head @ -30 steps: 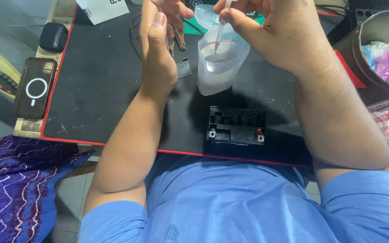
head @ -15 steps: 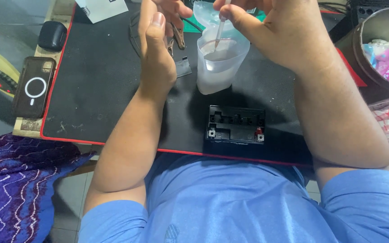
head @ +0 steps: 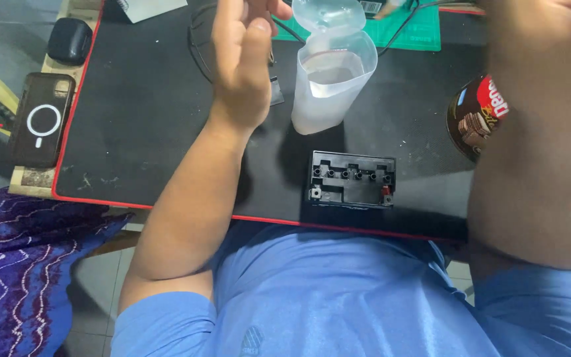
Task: Using a syringe to fill the individual cells of a small battery with liquid electrolyte.
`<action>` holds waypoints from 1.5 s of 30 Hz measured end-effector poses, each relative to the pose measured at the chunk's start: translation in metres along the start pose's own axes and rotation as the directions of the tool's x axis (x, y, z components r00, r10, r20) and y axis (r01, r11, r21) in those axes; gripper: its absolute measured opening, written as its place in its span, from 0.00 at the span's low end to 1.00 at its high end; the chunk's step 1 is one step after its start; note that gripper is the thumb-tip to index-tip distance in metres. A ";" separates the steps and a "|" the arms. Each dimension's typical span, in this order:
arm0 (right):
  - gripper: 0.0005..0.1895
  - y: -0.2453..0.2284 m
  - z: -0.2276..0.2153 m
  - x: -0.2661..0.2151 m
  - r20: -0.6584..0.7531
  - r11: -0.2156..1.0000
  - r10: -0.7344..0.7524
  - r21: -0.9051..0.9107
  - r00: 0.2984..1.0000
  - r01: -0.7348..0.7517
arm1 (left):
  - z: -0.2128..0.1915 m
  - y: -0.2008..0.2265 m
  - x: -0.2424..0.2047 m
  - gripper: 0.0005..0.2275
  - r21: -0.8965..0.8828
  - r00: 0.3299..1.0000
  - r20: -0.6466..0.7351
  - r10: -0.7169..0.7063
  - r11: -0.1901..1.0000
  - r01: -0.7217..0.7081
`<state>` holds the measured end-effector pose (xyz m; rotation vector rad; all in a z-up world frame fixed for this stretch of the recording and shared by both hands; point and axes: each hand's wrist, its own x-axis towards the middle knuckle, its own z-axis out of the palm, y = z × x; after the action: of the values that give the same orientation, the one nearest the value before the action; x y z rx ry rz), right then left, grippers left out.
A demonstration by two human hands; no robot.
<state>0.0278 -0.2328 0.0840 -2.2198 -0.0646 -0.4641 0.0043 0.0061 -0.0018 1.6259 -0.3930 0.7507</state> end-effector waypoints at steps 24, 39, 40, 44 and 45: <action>0.53 0.121 -0.034 -0.098 0.054 0.686 -0.596 0.554 0.802 0.472 | 0.004 -0.018 -0.001 0.09 0.015 0.999 -0.027 0.039 0.999 -0.038; 0.54 0.131 -0.028 -0.100 0.024 0.648 -0.558 0.638 0.830 0.417 | 0.009 -0.023 -0.003 0.11 0.009 0.997 -0.009 -0.080 0.997 0.080; 0.54 0.132 -0.028 -0.100 0.023 0.647 -0.558 0.638 0.829 0.418 | 0.009 -0.024 -0.003 0.11 0.009 0.997 -0.009 -0.079 0.997 0.079; 0.53 0.138 -0.024 -0.098 0.045 0.615 -0.616 0.651 0.786 0.445 | 0.009 -0.026 -0.003 0.11 0.075 0.991 0.018 -0.129 0.989 0.127; 0.52 0.140 -0.023 -0.098 0.043 0.609 -0.627 0.650 0.778 0.455 | 0.009 -0.025 -0.003 0.14 0.102 0.992 0.026 -0.120 0.988 0.116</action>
<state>-0.0419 -0.3293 -0.0407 -1.5495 -0.9500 -0.3845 0.0206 0.0021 -0.0231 1.7419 -0.2827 0.6645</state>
